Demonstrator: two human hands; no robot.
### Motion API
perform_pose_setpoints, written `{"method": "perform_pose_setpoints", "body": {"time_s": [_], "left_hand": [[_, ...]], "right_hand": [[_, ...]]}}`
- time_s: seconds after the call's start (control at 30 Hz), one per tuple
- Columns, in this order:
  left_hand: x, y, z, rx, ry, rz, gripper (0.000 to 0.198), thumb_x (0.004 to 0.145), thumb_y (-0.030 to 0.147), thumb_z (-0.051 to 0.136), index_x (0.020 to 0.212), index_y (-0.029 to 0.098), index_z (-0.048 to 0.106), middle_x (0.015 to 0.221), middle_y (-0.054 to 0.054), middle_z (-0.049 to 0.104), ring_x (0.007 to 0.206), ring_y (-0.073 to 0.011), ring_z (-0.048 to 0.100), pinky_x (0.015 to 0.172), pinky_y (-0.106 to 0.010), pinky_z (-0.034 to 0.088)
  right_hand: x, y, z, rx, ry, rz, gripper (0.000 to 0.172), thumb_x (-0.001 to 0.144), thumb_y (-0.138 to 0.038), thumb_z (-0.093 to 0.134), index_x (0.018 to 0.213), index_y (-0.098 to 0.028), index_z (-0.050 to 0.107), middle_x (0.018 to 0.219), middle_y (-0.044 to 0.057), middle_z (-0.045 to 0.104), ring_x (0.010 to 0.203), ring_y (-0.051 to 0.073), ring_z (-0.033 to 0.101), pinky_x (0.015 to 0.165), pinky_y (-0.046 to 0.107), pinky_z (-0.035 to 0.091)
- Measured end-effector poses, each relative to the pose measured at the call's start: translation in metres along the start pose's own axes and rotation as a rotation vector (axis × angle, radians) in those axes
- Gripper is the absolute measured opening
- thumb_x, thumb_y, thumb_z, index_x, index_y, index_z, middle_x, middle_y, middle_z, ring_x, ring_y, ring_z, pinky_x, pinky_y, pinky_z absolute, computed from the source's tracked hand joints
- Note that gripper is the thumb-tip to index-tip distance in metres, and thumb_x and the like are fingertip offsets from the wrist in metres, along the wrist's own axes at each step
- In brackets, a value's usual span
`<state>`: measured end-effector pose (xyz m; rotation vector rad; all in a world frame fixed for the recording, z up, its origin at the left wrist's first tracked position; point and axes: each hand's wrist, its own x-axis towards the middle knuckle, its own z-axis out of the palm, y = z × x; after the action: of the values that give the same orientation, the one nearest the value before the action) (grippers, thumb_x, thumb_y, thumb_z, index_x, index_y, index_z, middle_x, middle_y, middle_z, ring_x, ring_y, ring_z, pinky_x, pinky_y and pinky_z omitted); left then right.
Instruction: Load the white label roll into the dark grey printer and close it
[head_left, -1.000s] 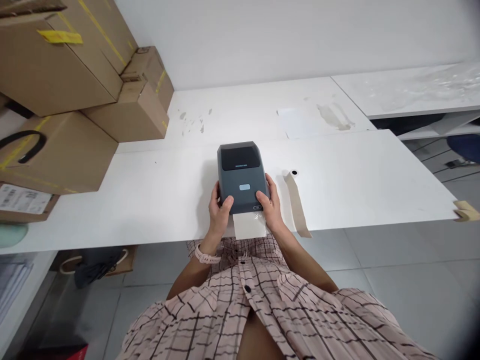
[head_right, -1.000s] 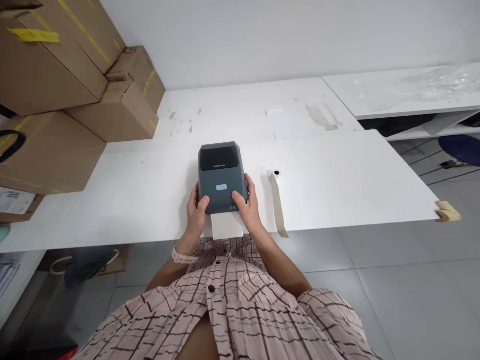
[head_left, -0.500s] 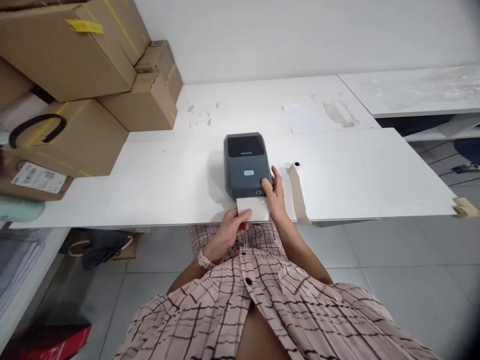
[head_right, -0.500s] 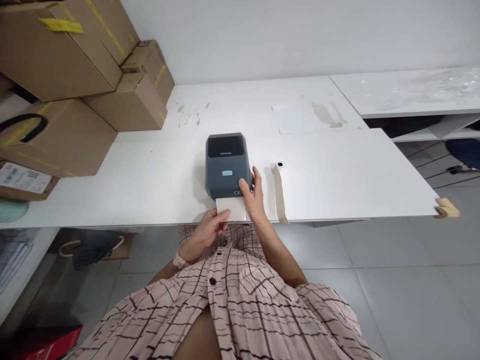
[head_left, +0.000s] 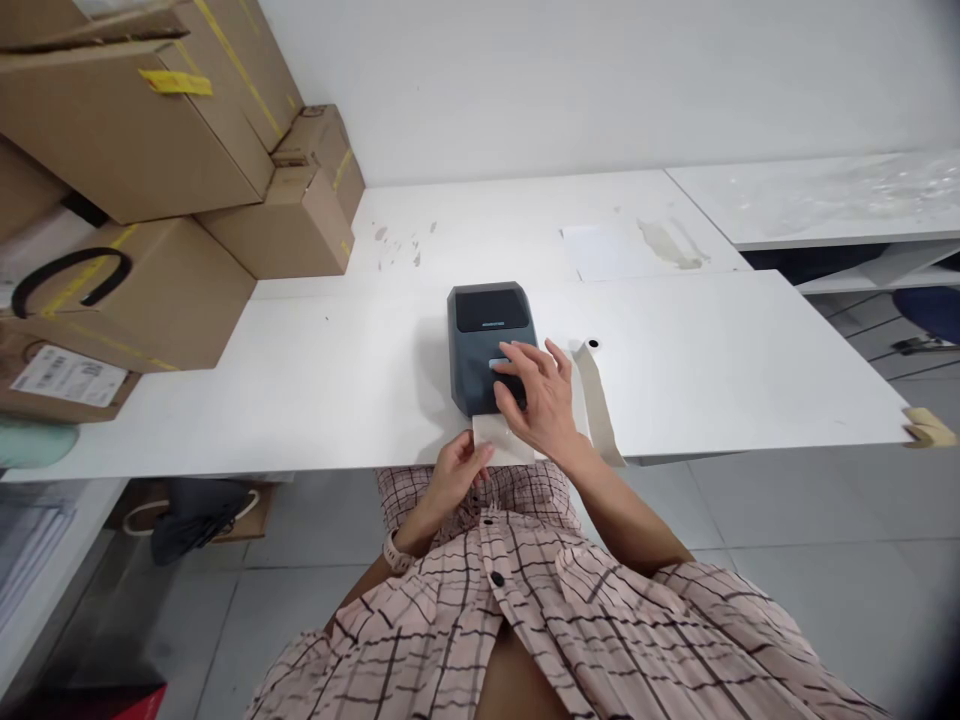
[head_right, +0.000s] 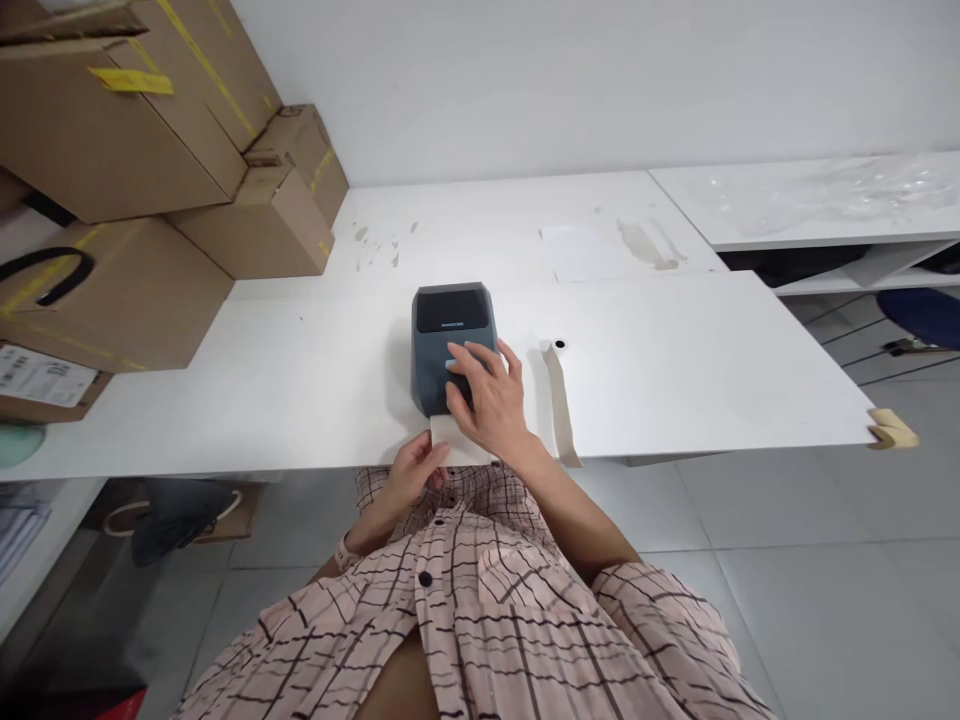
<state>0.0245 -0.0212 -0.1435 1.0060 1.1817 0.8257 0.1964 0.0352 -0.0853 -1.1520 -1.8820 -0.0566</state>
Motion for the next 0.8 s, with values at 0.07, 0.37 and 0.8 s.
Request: {"method": "perform_pose_setpoints", "body": {"time_s": [0.07,0.37,0.8], "left_hand": [[-0.001,0.004,-0.007,0.023,0.168,0.087,0.050,0.082,0.064,0.072,0.103,0.019,0.067,0.080,-0.002,0.069,0.060,-0.0137,0.060,0.051,-0.026,0.045],[0.029,0.035,-0.001,0.076,0.310,0.403,0.071,0.098,0.059,0.058,0.159,0.031,0.039,0.172,-0.010,0.036,0.155,-0.0295,0.041,0.123,-0.043,0.043],[0.042,0.048,-0.005,0.081,0.278,0.567,0.071,0.101,0.071,0.030,0.161,0.034,0.042,0.176,0.004,0.026,0.165,-0.0251,0.015,0.136,-0.041,0.022]], "right_hand": [[0.003,-0.006,0.003,-0.078,-0.025,-0.006,0.048,0.101,-0.022,0.055,0.147,-0.027,0.045,0.104,0.001,0.081,0.119,0.025,0.069,0.124,0.053,0.025],[-0.013,0.005,-0.001,0.277,-0.005,0.368,0.044,0.102,-0.043,0.056,0.144,-0.032,0.052,0.125,0.007,0.073,0.128,0.028,0.064,0.122,0.057,0.034],[-0.025,0.024,-0.007,0.716,0.183,0.652,0.052,0.104,-0.062,0.045,0.145,-0.032,0.058,0.156,0.006,0.058,0.149,0.027,0.050,0.128,0.053,0.036]]}}
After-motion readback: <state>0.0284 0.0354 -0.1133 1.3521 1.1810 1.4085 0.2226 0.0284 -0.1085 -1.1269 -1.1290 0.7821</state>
